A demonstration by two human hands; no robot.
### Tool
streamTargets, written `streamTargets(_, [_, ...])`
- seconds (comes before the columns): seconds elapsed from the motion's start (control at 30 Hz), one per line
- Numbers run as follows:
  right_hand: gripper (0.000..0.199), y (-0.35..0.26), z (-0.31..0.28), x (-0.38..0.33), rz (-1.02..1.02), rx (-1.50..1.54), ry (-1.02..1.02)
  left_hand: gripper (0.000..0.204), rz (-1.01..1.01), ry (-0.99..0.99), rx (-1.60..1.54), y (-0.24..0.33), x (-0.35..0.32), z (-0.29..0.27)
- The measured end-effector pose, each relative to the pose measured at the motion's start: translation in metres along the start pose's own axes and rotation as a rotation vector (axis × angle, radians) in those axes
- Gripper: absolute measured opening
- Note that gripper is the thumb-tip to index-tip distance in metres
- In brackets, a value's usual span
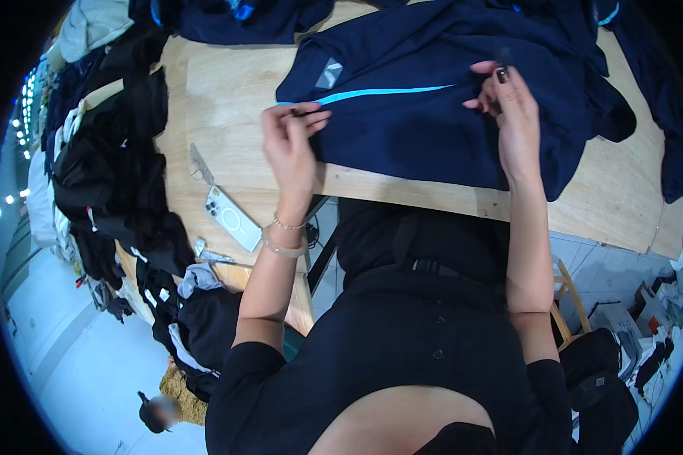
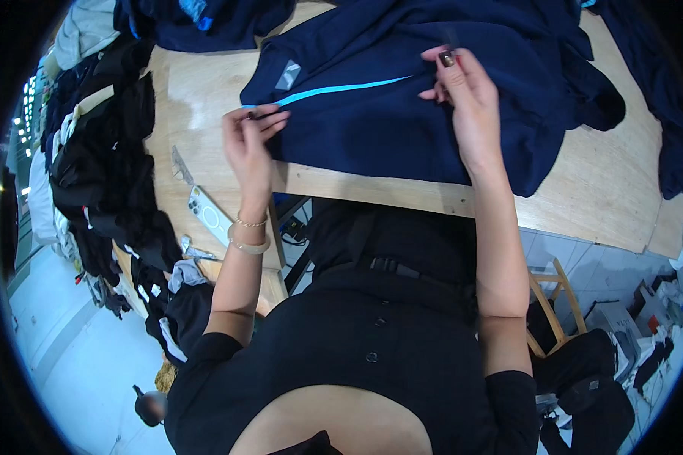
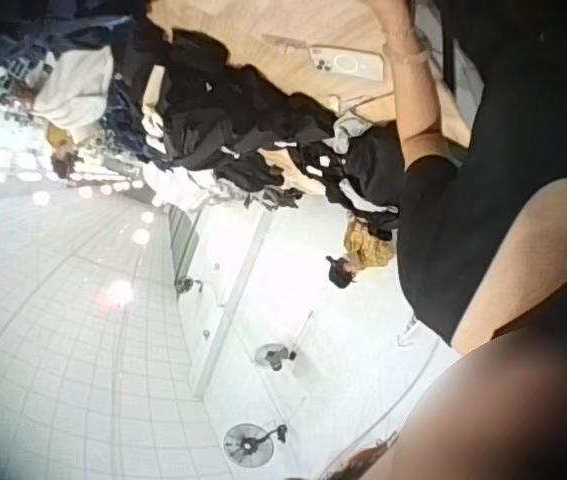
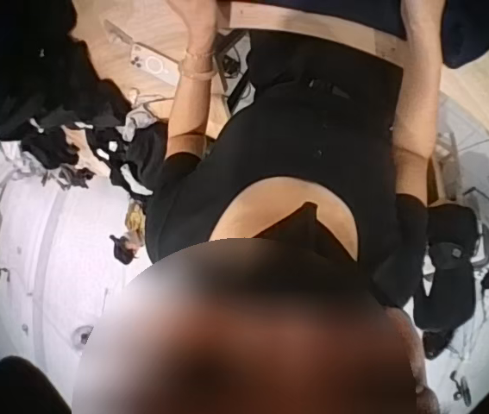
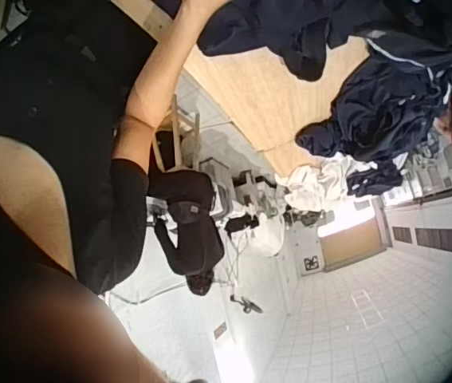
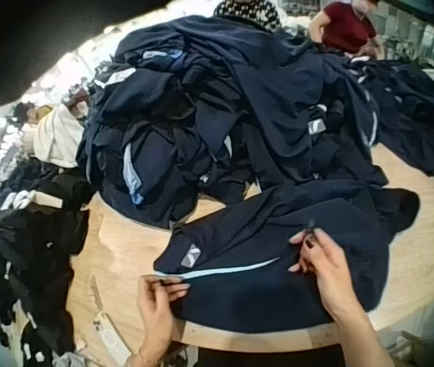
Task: Trim loose threads from finished blue garments using small snips.
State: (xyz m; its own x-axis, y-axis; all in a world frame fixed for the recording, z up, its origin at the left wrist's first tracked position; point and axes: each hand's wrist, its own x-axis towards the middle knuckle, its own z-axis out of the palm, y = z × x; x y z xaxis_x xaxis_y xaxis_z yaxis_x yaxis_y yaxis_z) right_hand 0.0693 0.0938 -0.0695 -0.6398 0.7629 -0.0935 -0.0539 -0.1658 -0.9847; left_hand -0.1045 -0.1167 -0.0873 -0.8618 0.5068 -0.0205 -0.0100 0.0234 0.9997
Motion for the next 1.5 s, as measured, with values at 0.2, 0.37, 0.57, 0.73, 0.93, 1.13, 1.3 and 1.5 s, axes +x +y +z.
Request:
streamTargets(0.2, [0.023, -0.042, -0.043, 0.015, 0.097, -0.222, -0.104, 0.01, 0.533, -0.312, 0.578, 0.024, -0.013, 0.042])
streamTargets(0.37, [0.026, -0.007, -0.046, 0.064, 0.089, -0.203, -0.159, 0.062, 0.605, -0.791, 1.02, 0.008, -0.04, 0.118])
streamTargets(0.57, [0.029, -0.002, -0.063, 0.073, 0.138, -0.095, -0.146, 0.061, 0.59, -0.813, 1.062, 0.004, -0.043, 0.112])
streamTargets(0.73, [0.029, 0.002, -0.065, 0.074, 0.136, -0.05, -0.162, 0.058, 0.589, -0.81, 1.075, 0.007, -0.043, 0.113])
streamTargets(0.93, [0.028, -0.001, -0.058, 0.071, 0.155, -0.073, -0.154, 0.064, 0.583, -0.588, 1.155, 0.008, -0.029, 0.111])
streamTargets(1.13, [0.027, -0.003, -0.061, 0.07, 0.171, -0.068, -0.158, 0.048, -0.04, 0.082, 1.505, -0.008, 0.03, -0.062])
streamTargets(1.3, [0.025, 0.003, -0.056, 0.068, 0.119, -0.131, -0.048, 0.035, -0.07, 0.283, 0.948, 0.007, 0.034, -0.132])
streamTargets(1.5, [0.022, 0.024, -0.043, 0.048, -0.224, -0.479, 0.256, 0.026, -0.078, 0.061, 0.683, 0.007, 0.036, -0.034])
